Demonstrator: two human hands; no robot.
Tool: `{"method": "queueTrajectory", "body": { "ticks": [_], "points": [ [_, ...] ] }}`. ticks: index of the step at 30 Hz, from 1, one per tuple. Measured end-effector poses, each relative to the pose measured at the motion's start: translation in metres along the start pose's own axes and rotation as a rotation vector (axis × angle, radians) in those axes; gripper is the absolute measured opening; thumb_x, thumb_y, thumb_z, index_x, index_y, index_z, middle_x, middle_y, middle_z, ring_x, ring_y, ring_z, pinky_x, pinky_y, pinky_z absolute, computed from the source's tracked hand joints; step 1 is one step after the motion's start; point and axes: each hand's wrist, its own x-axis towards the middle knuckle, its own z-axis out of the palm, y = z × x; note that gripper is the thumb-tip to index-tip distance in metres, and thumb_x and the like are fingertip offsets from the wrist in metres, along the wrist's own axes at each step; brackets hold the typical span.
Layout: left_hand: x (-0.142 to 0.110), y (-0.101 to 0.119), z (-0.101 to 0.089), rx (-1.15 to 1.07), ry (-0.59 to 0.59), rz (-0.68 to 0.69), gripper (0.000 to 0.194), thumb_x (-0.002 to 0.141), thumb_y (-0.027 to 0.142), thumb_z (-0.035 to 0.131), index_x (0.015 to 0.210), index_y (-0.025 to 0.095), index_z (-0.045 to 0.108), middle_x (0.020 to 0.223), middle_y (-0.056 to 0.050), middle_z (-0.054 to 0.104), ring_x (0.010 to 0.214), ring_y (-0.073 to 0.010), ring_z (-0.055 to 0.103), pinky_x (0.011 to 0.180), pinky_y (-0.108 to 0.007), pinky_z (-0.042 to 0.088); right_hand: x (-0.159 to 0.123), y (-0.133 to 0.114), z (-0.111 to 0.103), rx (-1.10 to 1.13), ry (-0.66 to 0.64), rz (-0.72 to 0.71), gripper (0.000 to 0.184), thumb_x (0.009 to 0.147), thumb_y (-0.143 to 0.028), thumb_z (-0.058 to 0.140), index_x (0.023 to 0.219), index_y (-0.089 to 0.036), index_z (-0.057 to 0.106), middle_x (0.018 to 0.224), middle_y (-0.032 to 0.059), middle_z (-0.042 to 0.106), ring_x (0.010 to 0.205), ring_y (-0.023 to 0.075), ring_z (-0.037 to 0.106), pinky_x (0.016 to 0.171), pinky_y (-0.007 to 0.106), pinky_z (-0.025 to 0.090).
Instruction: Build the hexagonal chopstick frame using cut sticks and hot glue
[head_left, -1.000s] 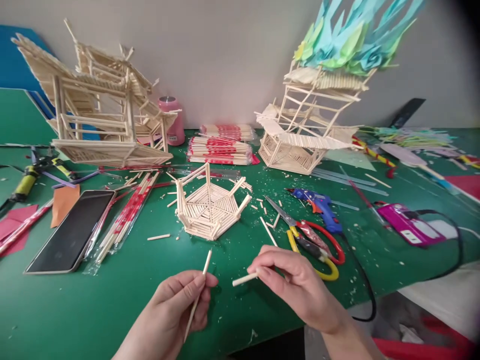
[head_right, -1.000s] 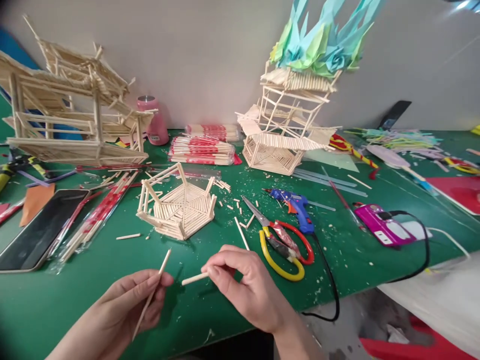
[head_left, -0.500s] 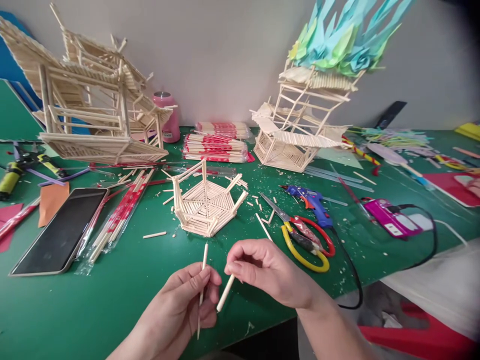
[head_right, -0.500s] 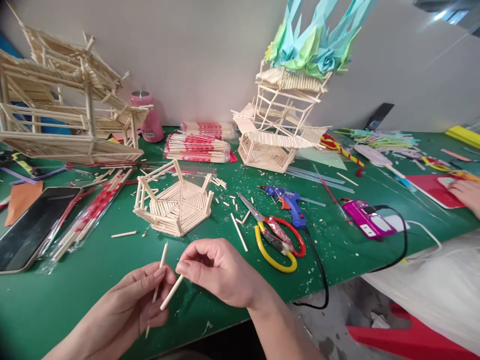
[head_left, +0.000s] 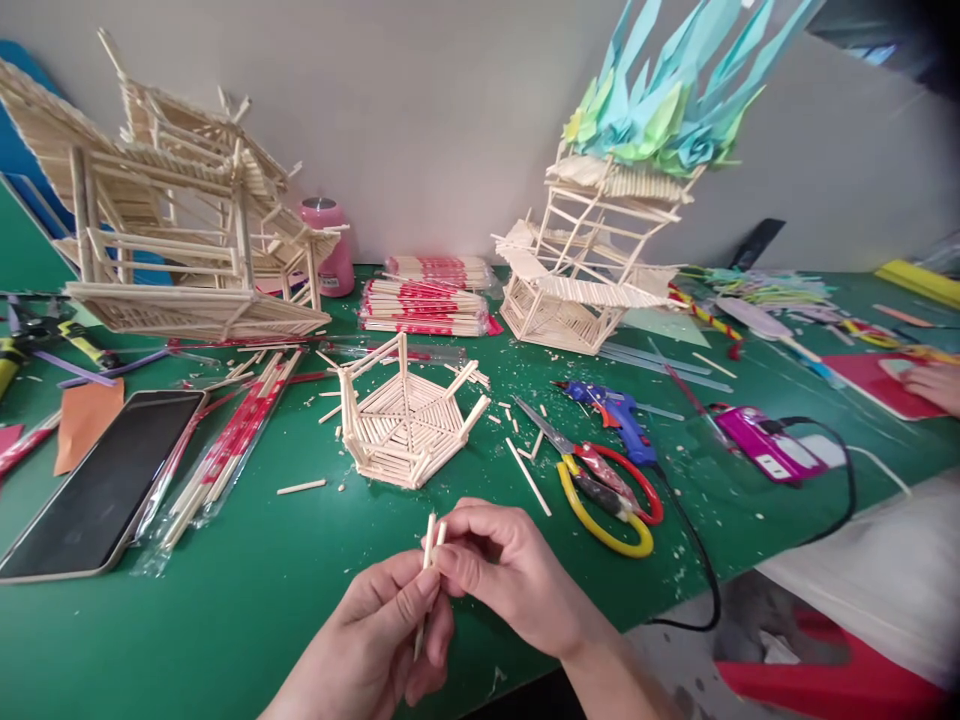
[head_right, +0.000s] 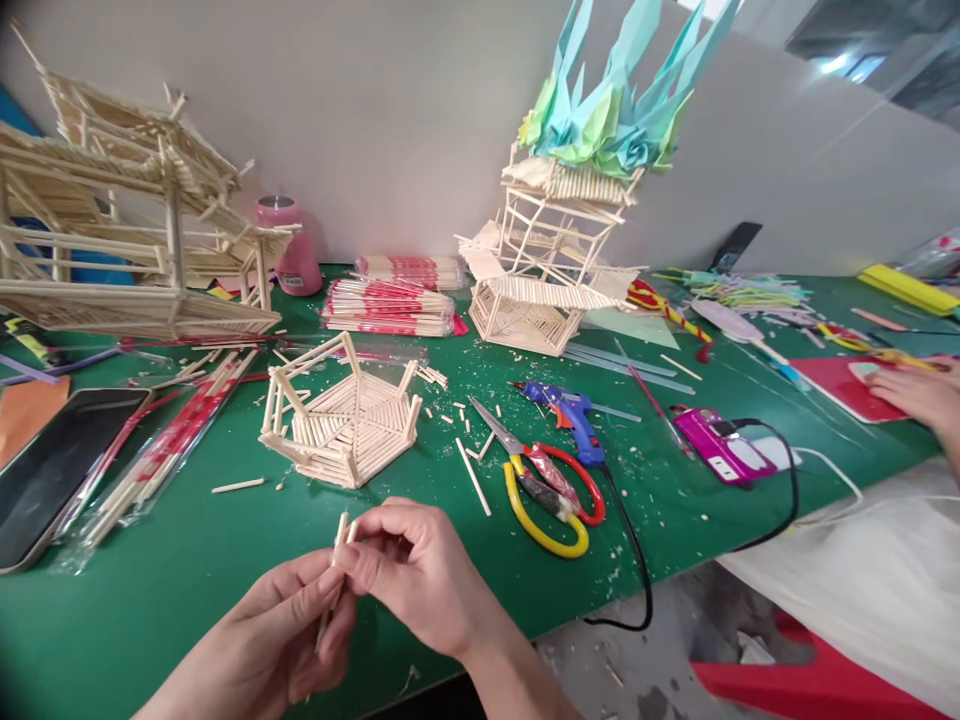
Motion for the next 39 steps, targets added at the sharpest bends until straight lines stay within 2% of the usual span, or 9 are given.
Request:
{"method": "queueTrajectory", "body": {
  "ticks": [3,12,17,25,33,39],
  "points": [
    [-0.0016,0.0016,0.0015,0.036,0.022,0.0,0.035,0.068,0.045,0.069,0.058,0.013,0.057,0.048,0.002,0.05,0.036,-0.0027,0.032,0.041,-0.021,0.02,-0.0008,0.0031,0.002,-0.069,0.041,-0.042,0.026,0.08,-0.033,0.06,0.063,-0.013,0.062,0.064,-0.0025,0.045,0.056,0.0084,0.045,0.051,0.021,0.036],
    [-0.0004,0.0014,0.0013,0.062,0.0,-0.03,0.038,0.068,0.047,0.068,0.055,0.013,0.056,0.049,0.002,0.048,0.038,-0.0038,0.031,0.044,-0.022,0.021,-0.0007,-0.002,0.0021,-0.171,0.064,-0.04,0.028,0.083,-0.035,0.055,0.069,-0.013,0.063,0.068,-0.0017,0.045,0.056,0.0087,0.045,0.05,0.022,0.037],
    [-0.0034,-0.0002,0.0012,0.047,0.01,-0.028,0.034,0.076,0.042,0.063,0.059,0.013,0.056,0.052,0.001,0.049,0.04,-0.0043,0.03,0.046,-0.023,0.021,-0.0011,-0.0022,0.0022,-0.164,0.069,-0.032,0.025,0.082,-0.035,0.056,0.069,-0.014,0.063,0.068,-0.0018,0.046,0.056,0.0086,0.047,0.05,0.022,0.038],
    [-0.0034,-0.0011,0.0025,0.012,0.008,-0.028,0.03,0.077,0.039,0.063,0.06,0.014,0.057,0.052,0.001,0.051,0.04,-0.0043,0.031,0.046,-0.023,0.02,-0.0003,-0.0052,0.0017,-0.118,0.077,-0.029,0.025,0.082,-0.033,0.057,0.064,-0.015,0.059,0.066,-0.0033,0.044,0.05,0.0063,0.047,0.048,0.02,0.041],
    [-0.0002,-0.0017,0.0019,0.018,0.01,-0.039,0.033,0.076,0.041,0.063,0.059,0.014,0.056,0.051,0.002,0.047,0.042,-0.0043,0.026,0.046,-0.023,0.015,-0.0014,-0.0055,0.0035,-0.138,0.095,-0.039,0.027,0.082,-0.03,0.056,0.06,-0.015,0.055,0.06,-0.0042,0.044,0.048,0.0062,0.046,0.046,0.019,0.038],
    [0.0011,0.0008,0.0053,0.005,-0.014,-0.058,0.037,0.075,0.042,0.064,0.055,0.012,0.056,0.048,0.003,0.044,0.04,-0.0041,0.028,0.045,-0.023,0.017,0.0014,-0.0009,0.0072,-0.051,0.182,0.012,0.028,0.077,-0.033,0.058,0.056,-0.017,0.048,0.053,-0.0055,0.043,0.045,0.0067,0.039,0.043,0.02,0.033]
  ]
}}
